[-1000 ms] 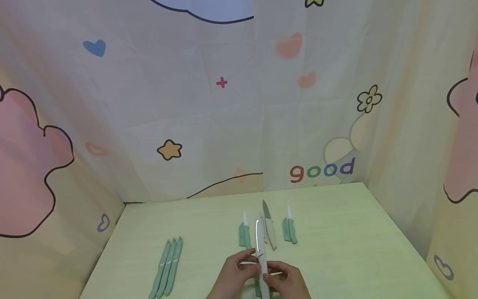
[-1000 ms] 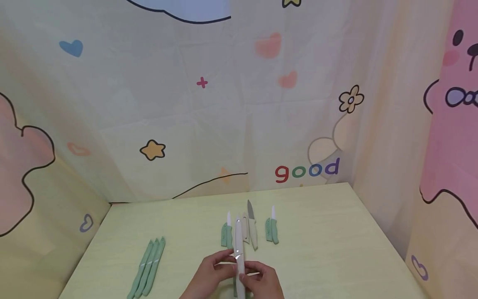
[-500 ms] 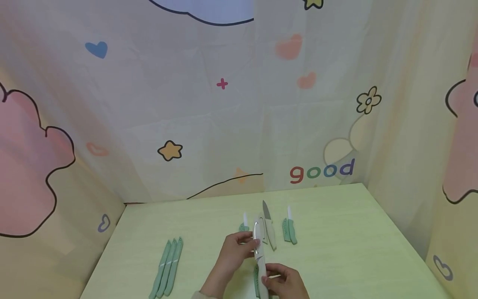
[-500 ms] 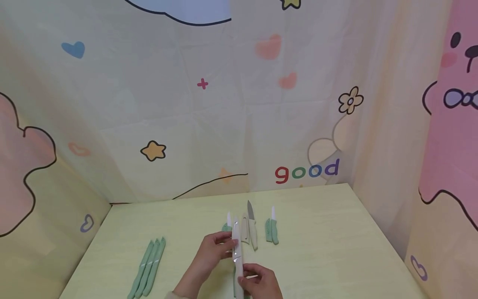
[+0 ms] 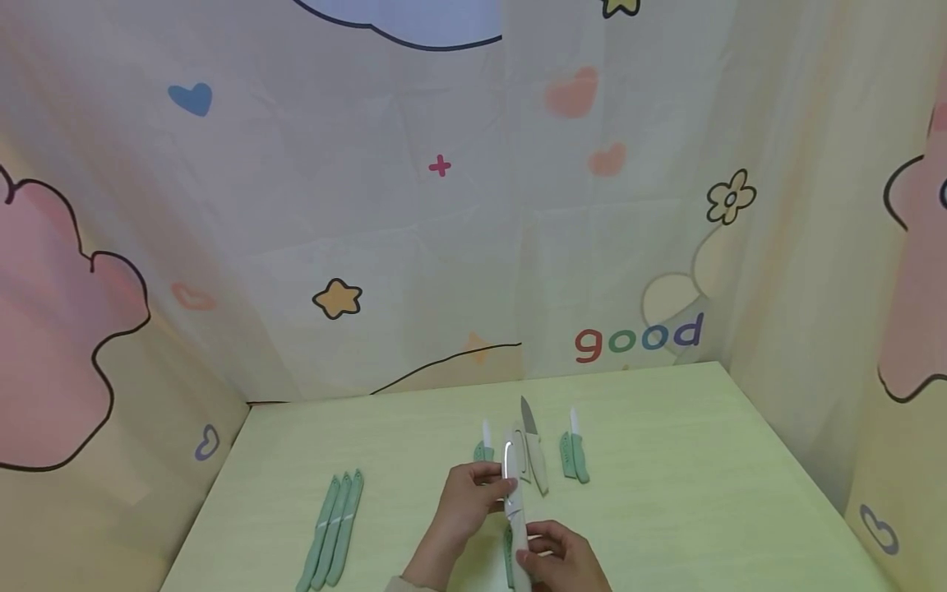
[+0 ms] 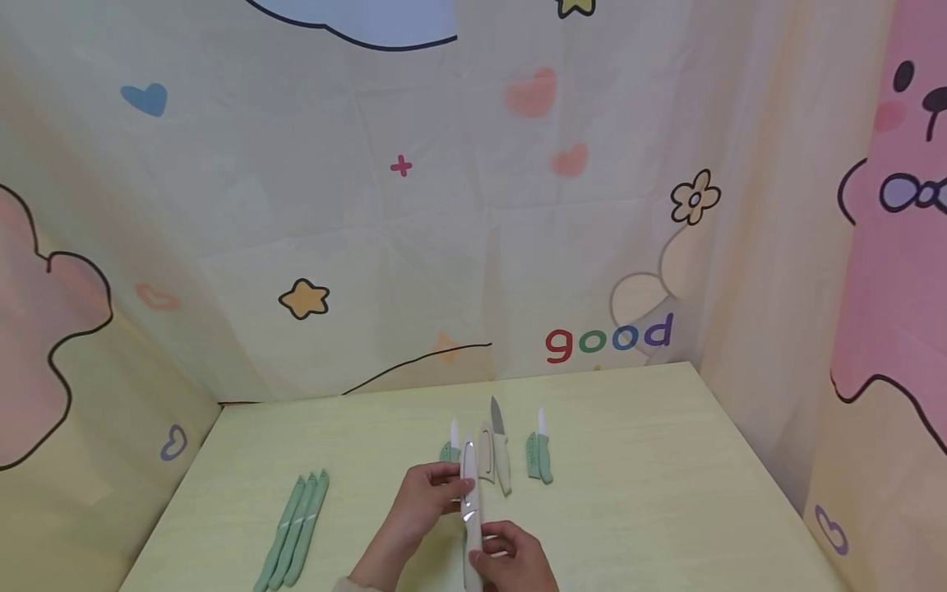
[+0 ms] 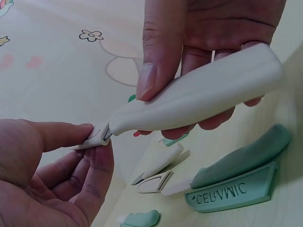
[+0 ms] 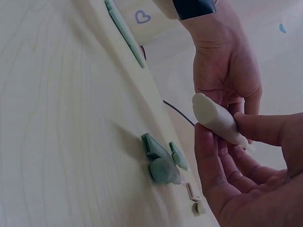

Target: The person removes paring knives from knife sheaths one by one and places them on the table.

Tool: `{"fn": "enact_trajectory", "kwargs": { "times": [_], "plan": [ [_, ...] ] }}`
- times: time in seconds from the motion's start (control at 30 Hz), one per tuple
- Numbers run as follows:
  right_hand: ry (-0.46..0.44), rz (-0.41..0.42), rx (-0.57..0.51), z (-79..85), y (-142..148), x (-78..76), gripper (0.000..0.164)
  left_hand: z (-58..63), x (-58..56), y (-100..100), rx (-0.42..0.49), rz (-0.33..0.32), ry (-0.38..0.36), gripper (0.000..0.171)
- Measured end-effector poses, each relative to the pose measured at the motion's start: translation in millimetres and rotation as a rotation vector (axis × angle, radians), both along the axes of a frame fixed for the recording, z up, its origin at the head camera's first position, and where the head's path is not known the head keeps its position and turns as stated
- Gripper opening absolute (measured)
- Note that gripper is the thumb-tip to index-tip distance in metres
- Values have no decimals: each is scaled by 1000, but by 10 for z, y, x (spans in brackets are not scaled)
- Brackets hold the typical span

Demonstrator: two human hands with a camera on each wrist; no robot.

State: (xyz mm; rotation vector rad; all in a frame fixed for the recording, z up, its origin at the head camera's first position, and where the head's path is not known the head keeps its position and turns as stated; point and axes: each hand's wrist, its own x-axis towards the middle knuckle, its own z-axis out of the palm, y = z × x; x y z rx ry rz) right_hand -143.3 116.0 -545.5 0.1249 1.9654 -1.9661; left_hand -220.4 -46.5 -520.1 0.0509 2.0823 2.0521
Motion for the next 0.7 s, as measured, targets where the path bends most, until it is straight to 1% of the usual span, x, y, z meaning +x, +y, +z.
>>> {"fn": "enact_trajectory", "kwargs": {
  "times": [0.37, 0.53, 0.57, 0.7],
  "plan": [
    [-3, -5, 30, 7, -5, 3, 42, 36, 22, 12, -31, 2, 22, 25],
    [-8, -6, 45, 9, -7, 0, 42, 48, 20, 14, -23, 8, 24, 24],
    [-9, -5, 46, 9, -7, -1, 42, 92, 40, 17, -20, 8, 26, 24],
    [-24, 2, 56, 14, -9, -9, 42, 95, 30, 18, -17, 9, 25, 23]
  ]
}}
